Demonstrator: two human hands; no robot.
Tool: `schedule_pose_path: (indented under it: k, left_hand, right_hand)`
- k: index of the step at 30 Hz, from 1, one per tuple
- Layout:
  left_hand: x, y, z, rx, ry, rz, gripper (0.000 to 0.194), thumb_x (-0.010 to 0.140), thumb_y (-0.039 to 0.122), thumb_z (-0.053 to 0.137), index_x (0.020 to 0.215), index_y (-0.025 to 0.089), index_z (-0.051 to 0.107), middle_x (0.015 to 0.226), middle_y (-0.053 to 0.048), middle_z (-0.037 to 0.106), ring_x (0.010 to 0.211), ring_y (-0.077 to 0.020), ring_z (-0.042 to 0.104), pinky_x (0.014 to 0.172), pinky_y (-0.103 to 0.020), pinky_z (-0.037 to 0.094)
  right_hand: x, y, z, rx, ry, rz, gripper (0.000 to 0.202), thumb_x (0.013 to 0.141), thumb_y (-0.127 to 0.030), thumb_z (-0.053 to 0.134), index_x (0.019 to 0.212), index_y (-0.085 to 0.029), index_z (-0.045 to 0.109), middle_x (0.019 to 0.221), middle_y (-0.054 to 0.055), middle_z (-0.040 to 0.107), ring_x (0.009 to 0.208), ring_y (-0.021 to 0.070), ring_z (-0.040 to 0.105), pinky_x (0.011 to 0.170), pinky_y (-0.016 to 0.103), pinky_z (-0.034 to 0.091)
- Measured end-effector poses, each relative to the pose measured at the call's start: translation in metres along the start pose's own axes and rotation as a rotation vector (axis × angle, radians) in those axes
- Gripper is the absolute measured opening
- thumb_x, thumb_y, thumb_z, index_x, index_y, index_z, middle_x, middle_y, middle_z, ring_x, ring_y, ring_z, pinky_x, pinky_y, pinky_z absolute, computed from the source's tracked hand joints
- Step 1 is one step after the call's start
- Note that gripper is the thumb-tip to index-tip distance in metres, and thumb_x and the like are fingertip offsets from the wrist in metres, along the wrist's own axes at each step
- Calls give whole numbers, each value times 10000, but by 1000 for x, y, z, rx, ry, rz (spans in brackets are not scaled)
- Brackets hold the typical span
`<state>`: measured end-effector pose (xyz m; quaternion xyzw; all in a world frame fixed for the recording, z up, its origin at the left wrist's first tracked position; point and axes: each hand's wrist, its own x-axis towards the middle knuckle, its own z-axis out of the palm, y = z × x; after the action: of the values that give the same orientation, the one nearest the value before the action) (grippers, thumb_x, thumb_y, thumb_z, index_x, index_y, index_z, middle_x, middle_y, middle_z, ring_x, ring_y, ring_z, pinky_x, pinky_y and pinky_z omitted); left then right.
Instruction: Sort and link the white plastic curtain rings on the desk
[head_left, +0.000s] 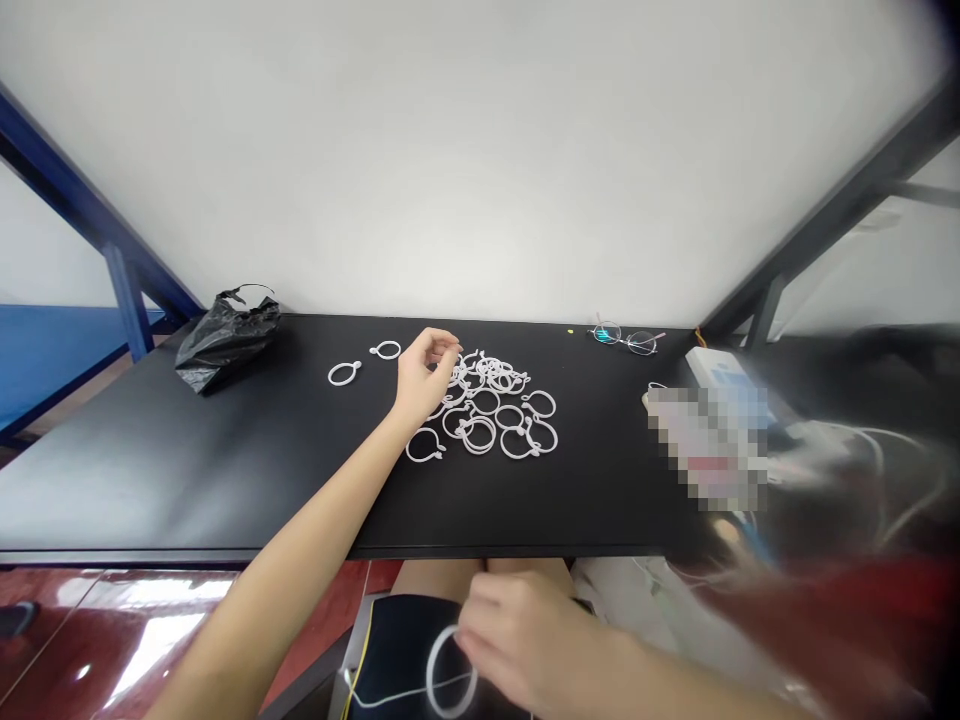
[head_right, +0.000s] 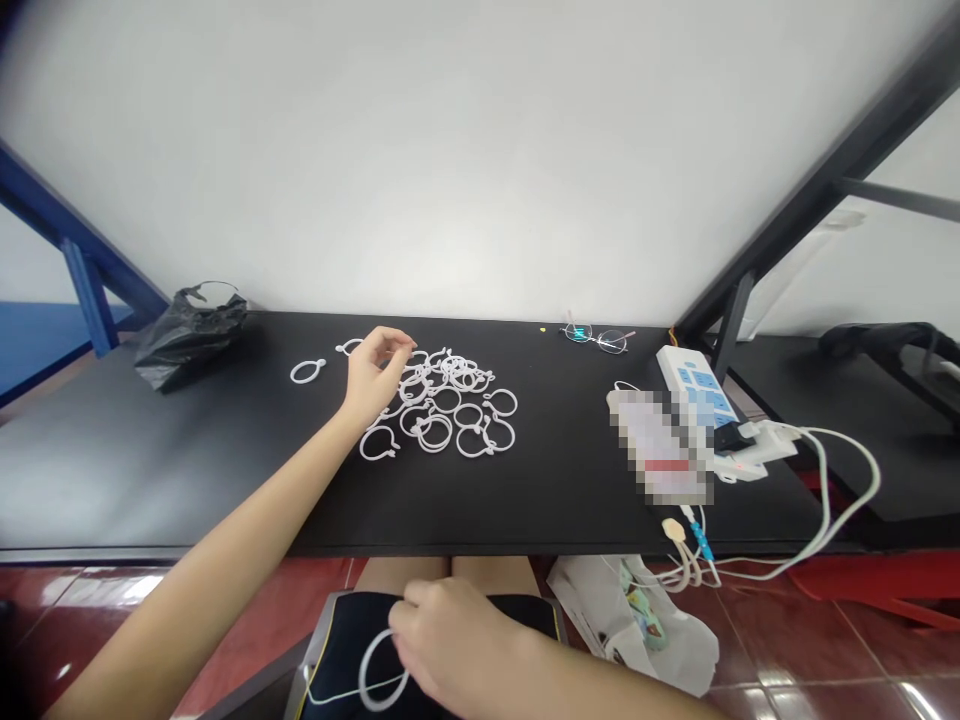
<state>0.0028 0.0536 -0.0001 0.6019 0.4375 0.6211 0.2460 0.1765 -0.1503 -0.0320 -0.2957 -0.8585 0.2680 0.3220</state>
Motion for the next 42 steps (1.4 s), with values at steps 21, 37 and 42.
schedule_pose_path:
  k: [21,37,42]
  left_hand:
    - [-16,15,6,322,-162,228,392,990,286,328,672,179,529,633,-10,521,579,-122,484,592,-261,397]
    - [-23,5,13,-88,-165,-202,553,955,539,373,582,176,560,517,-18,552,465,-147,564,473,-263,446]
    - [-23,8,13,-49,-180,-177,569,964,535,346,574,177,554,501,-12,533,462,-146,553,488,-271,419]
  right_hand:
    - [142,87,-50,255,383,233,352,948,-442,475,747,-182,602,654,14,592,579,136,574,569,260,475]
    - [136,90,-49,43,276,109,351,999,-342,359,675,-208,375,590,-39,403,525,101,370,534,257,315]
    - [135,90,-47,55,293,104,360,998,-348,367,665,-211,350,577,-47,373,517,99,360,539,259,314]
